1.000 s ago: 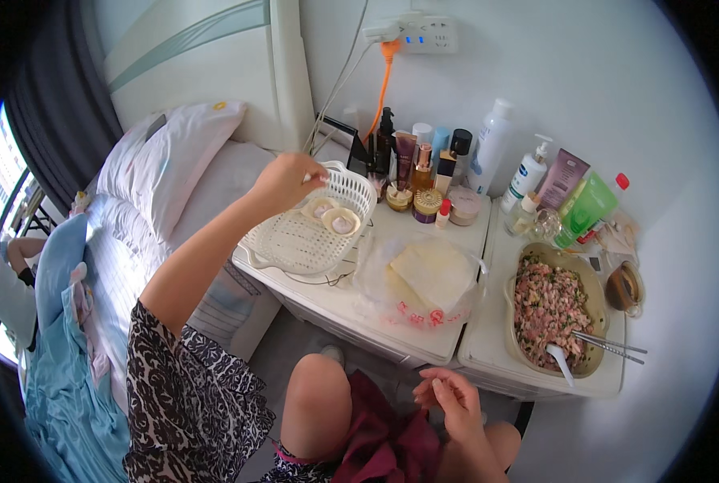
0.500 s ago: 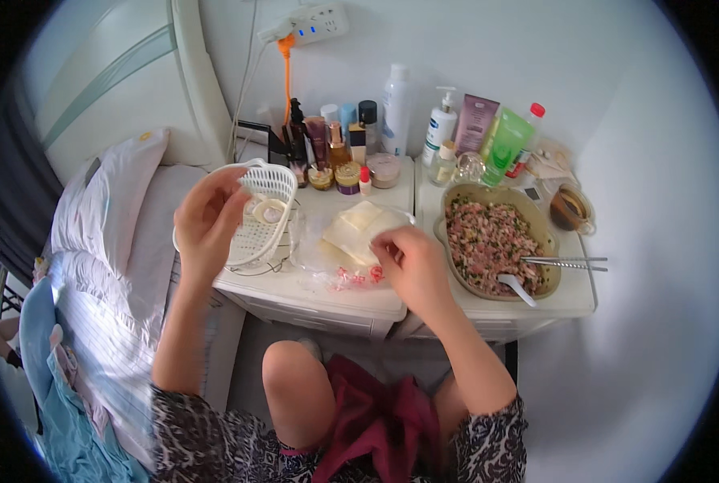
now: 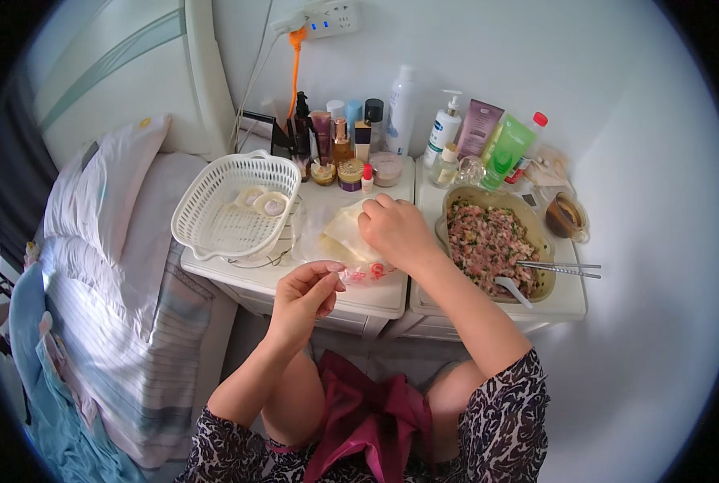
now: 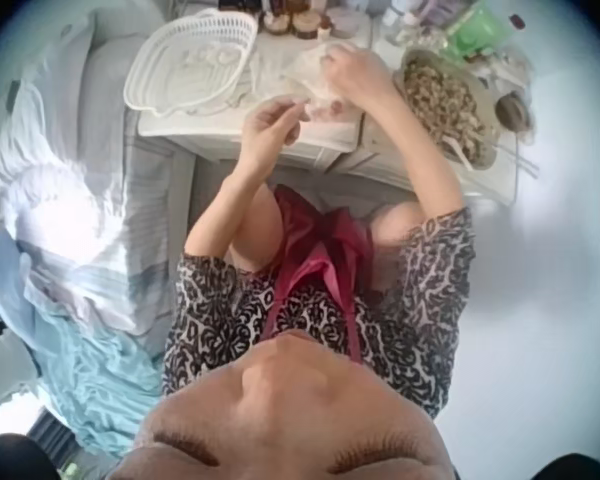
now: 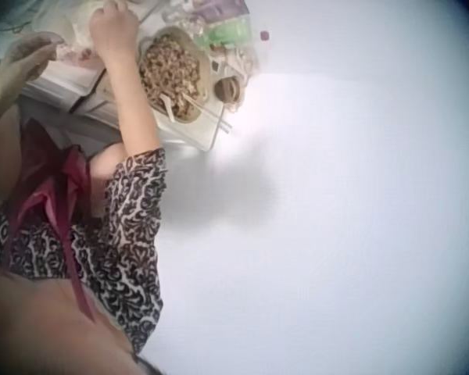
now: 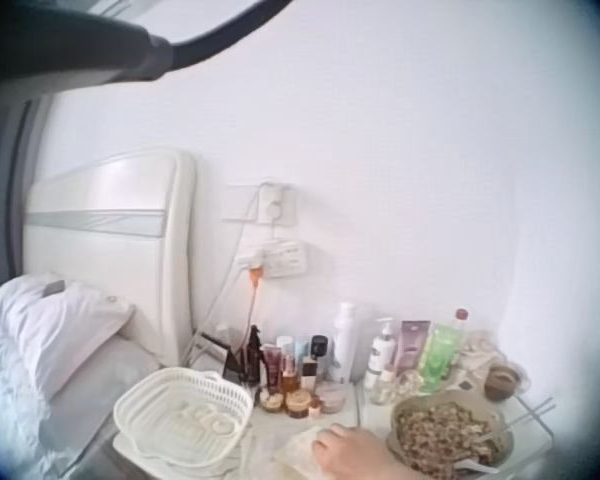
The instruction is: The person sits on the floor and makes dumplings by hand. They place a spoonful of meat filling onto a square wrapper, fold it into a triangular shape, and place the finished dumpling into a white plastic basket. This process is repeated multiple times.
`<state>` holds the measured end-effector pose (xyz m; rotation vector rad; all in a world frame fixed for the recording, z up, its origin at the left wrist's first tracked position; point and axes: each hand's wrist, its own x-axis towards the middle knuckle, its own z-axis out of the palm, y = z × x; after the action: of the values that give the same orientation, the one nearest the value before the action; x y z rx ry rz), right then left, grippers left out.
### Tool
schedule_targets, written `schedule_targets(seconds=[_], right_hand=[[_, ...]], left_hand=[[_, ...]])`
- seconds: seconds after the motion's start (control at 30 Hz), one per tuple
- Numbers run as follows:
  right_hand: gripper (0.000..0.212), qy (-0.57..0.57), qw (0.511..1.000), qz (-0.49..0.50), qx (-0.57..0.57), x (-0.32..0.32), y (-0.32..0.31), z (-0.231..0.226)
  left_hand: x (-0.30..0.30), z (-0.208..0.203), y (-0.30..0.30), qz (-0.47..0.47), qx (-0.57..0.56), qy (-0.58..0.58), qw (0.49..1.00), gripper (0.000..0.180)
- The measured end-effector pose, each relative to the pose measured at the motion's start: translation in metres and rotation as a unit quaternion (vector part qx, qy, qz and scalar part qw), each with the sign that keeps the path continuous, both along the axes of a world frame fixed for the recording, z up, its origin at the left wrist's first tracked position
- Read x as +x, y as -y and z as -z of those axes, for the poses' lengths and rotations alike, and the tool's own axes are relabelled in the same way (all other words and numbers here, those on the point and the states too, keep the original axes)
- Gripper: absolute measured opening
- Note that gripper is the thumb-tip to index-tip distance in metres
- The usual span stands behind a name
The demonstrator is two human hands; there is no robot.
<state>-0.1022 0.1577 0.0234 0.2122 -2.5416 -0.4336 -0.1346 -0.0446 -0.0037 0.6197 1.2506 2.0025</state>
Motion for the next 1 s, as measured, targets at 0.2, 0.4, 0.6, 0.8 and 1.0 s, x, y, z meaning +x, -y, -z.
schedule_targets(seconds=[0.2,0.4,0.6,0.8,1.0], right_hand=[[0.004,0.05,0.999,-0.012,0.012,-0.007,-0.006,-0.007],[0.011,0.078,0.894,0.052,-0.439,-0.015,-0.021,-0.024],[0.012,0.143,0.856,0.04,-0.496,-0.014,-0.027,-0.036],[0.021,0.112,0.723,-0.022,-0.681,-0.01,-0.032,-0.032],[0.021,0.146,0.708,0.018,-0.691,0.001,-0.038,-0.05]], left_hand=[[-0.005,0.002,-0.002,0.018,-0.007,-0.017,1.0,0.016],[-0.031,0.005,-0.04,-0.251,-0.027,-0.417,0.873,0.03],[-0.073,-0.023,-0.085,-0.107,-0.103,-0.504,0.851,0.034],[-0.086,-0.021,-0.096,-0.122,-0.063,-0.34,0.93,0.015],[-0.087,-0.021,-0.092,-0.132,-0.028,-0.126,0.983,0.016]])
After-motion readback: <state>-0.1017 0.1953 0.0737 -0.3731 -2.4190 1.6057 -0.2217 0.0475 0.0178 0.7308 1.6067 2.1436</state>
